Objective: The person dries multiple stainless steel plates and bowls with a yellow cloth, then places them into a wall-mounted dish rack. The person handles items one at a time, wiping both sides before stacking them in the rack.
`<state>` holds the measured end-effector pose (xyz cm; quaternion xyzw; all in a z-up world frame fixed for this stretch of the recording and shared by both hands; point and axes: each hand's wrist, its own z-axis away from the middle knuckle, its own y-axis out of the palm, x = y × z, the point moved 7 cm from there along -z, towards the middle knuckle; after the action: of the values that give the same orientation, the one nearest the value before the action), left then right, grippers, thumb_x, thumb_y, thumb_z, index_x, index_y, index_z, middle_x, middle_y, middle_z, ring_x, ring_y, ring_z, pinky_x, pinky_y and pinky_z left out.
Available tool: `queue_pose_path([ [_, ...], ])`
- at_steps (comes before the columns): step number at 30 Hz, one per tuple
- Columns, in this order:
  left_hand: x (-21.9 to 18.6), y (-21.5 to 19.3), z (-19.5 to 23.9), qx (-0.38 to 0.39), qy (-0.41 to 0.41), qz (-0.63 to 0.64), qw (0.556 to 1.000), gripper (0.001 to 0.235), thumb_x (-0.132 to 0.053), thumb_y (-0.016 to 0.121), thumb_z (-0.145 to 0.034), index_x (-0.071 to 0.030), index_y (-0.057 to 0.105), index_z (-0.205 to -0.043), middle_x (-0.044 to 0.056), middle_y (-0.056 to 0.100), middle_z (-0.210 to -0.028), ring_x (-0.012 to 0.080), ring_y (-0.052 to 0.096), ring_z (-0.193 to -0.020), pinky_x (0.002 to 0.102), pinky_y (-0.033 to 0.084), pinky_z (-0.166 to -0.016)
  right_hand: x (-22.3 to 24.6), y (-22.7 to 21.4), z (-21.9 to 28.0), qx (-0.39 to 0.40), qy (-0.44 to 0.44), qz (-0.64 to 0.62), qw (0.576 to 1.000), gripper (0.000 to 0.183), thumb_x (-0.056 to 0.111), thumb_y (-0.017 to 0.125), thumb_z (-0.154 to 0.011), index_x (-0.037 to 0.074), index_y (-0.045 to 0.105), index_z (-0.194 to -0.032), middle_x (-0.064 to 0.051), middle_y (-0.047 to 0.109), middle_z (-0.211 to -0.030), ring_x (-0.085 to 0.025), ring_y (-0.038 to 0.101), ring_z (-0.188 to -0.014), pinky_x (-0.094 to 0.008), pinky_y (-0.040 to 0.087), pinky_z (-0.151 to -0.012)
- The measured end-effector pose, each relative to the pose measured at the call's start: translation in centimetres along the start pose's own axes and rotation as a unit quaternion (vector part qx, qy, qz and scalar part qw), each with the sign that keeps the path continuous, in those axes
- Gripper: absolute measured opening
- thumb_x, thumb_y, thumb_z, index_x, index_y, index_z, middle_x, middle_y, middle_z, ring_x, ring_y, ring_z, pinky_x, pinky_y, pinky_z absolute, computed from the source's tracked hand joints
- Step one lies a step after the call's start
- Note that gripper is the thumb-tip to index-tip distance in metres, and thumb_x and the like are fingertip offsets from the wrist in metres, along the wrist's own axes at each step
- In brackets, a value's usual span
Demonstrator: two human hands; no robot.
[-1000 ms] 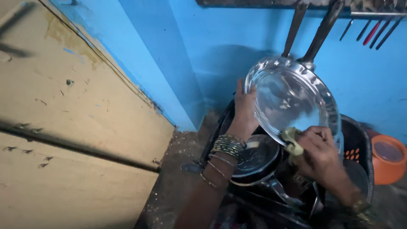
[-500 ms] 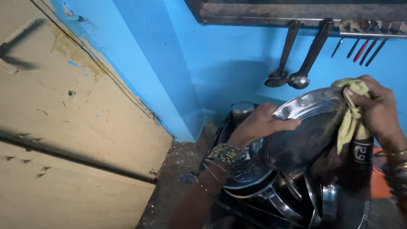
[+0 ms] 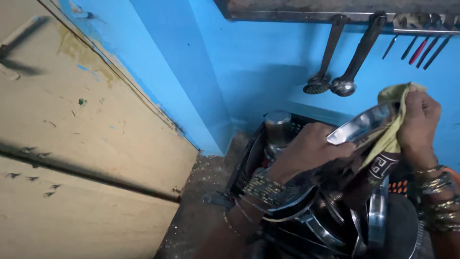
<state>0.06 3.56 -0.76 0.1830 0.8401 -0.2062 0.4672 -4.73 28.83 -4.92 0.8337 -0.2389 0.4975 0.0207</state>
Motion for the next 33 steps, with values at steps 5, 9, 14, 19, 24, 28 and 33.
queue_pose_path([
  [5, 2.6, -0.5, 0.4, 0.086, -0.208, 0.030, 0.974, 0.058, -0.029, 0.080, -0.082, 0.001, 0.065, -0.130, 0.017, 0.074, -0.118, 0.0254, 0.072, -0.105, 0.039, 0.057, -0.092, 2.2, -0.6, -0.6, 0.067, -0.037, 0.036, 0.996, 0.042, 0.022, 0.050, -0.112, -0.004, 0.057, -0.080, -0.004, 0.058, -0.076, -0.009, 0.045, -0.064, -0.029, 0.037, -0.057],
  [9, 1.9, 0.7, -1.9, 0.100, -0.085, -0.058, 0.990, 0.056, -0.030, 0.083, -0.076, -0.004, 0.067, -0.124, 0.010, 0.076, -0.112, 0.0224, 0.074, -0.103, 0.037, 0.058, -0.092, 9.8, 3.0, -0.4, 0.196, -0.163, 0.155, 0.954, 0.030, 0.018, 0.054, -0.102, -0.001, 0.068, -0.084, -0.009, 0.068, -0.076, -0.013, 0.054, -0.057, -0.031, 0.042, -0.050],
  [14, 1.1, 1.7, -1.9, 0.045, -0.051, -0.034, 0.997, 0.045, -0.033, 0.078, -0.086, -0.002, 0.069, -0.118, 0.009, 0.078, -0.102, 0.0194, 0.077, -0.094, 0.036, 0.061, -0.093, 12.9, 4.5, -1.5, 0.186, -0.151, 0.038, 0.970, 0.042, 0.017, 0.050, -0.113, -0.001, 0.061, -0.076, -0.010, 0.072, -0.090, -0.009, 0.062, -0.068, -0.025, 0.048, -0.055],
  [19, 0.1, -0.4, -0.2, 0.039, -0.041, -0.025, 0.998, 0.048, -0.029, 0.081, -0.087, -0.003, 0.067, -0.125, 0.009, 0.076, -0.103, 0.0212, 0.074, -0.101, 0.036, 0.057, -0.093, 9.8, 3.2, -1.6, 0.135, 0.006, -0.032, 0.990, 0.041, 0.025, 0.055, -0.116, -0.002, 0.070, -0.090, -0.007, 0.069, -0.081, -0.007, 0.057, -0.066, -0.026, 0.044, -0.060],
  [24, 1.7, 0.5, -0.1, 0.098, -0.141, 0.059, 0.983, 0.041, -0.022, 0.082, -0.084, 0.003, 0.071, -0.113, 0.014, 0.078, -0.100, 0.0220, 0.074, -0.094, 0.038, 0.058, -0.089, 10.8, 5.9, -0.5, 0.231, -0.071, 0.121, 0.963, 0.025, 0.016, 0.059, -0.102, -0.002, 0.074, -0.093, -0.009, 0.072, -0.074, -0.013, 0.064, -0.053, -0.029, 0.046, -0.046],
  [28, 0.1, 0.5, -1.5, 0.012, -0.076, -0.005, 0.997, 0.044, -0.022, 0.076, -0.083, -0.001, 0.067, -0.120, 0.007, 0.075, -0.099, 0.0155, 0.074, -0.084, 0.031, 0.061, -0.076, 8.0, 5.4, -2.7, 0.167, -0.025, 0.025, 0.985, 0.019, 0.016, 0.060, -0.103, 0.000, 0.071, -0.100, -0.006, 0.070, -0.084, -0.009, 0.065, -0.061, -0.025, 0.051, -0.050],
  [33, -0.5, -2.5, -0.4, -0.030, -0.172, 0.088, 0.981, 0.027, -0.027, 0.074, -0.090, -0.005, 0.072, -0.106, 0.006, 0.075, -0.087, 0.0136, 0.072, -0.075, 0.028, 0.058, -0.067, -3.8, 2.5, -3.8, 0.016, 0.082, -0.100, 0.991, 0.032, 0.027, 0.059, -0.121, 0.000, 0.072, -0.109, -0.005, 0.069, -0.094, -0.009, 0.061, -0.075, -0.026, 0.048, -0.069],
])
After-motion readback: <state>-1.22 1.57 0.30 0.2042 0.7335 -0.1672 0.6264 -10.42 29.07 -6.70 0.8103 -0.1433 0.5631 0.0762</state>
